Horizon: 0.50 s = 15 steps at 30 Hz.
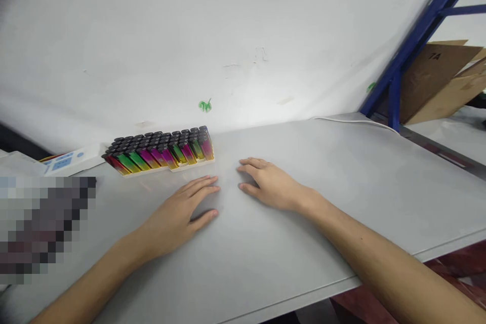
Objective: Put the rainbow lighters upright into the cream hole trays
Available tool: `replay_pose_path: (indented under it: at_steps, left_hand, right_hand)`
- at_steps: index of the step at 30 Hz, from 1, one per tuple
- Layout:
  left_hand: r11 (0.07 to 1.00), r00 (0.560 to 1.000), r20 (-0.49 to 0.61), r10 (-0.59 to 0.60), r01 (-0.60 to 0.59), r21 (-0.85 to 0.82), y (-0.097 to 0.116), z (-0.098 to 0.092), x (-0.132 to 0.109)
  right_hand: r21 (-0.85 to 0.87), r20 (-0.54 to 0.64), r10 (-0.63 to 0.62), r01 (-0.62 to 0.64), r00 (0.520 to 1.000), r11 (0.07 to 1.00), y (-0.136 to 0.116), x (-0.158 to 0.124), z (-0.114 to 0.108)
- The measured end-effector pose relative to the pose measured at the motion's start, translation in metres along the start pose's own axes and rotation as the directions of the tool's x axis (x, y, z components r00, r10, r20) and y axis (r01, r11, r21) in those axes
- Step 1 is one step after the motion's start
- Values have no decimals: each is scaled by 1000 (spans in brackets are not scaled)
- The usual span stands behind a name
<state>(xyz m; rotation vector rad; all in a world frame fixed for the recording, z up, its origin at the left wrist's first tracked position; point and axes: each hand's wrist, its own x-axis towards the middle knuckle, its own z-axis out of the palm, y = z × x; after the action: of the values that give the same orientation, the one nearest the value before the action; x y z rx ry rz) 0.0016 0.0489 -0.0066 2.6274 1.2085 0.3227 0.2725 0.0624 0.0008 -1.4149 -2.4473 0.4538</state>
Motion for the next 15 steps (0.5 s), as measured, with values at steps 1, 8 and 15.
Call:
replay_pose_path:
  at_steps: [1, 8, 15]
  left_hand:
    - [1000, 1000, 0, -1, 1, -1, 0, 0, 0]
    - [1000, 999, 32, -17, 17, 16, -2, 1, 0]
    - [999, 1000, -7, -18, 18, 37, -1, -1, 2]
  right_hand:
    - [-3, 3, 0, 0, 1000, 1000, 0, 0, 0]
    - [1, -12, -1, 1, 1000, 1000, -1, 0, 1]
    - [8, -20, -17, 17, 1000, 1000, -1, 0, 0]
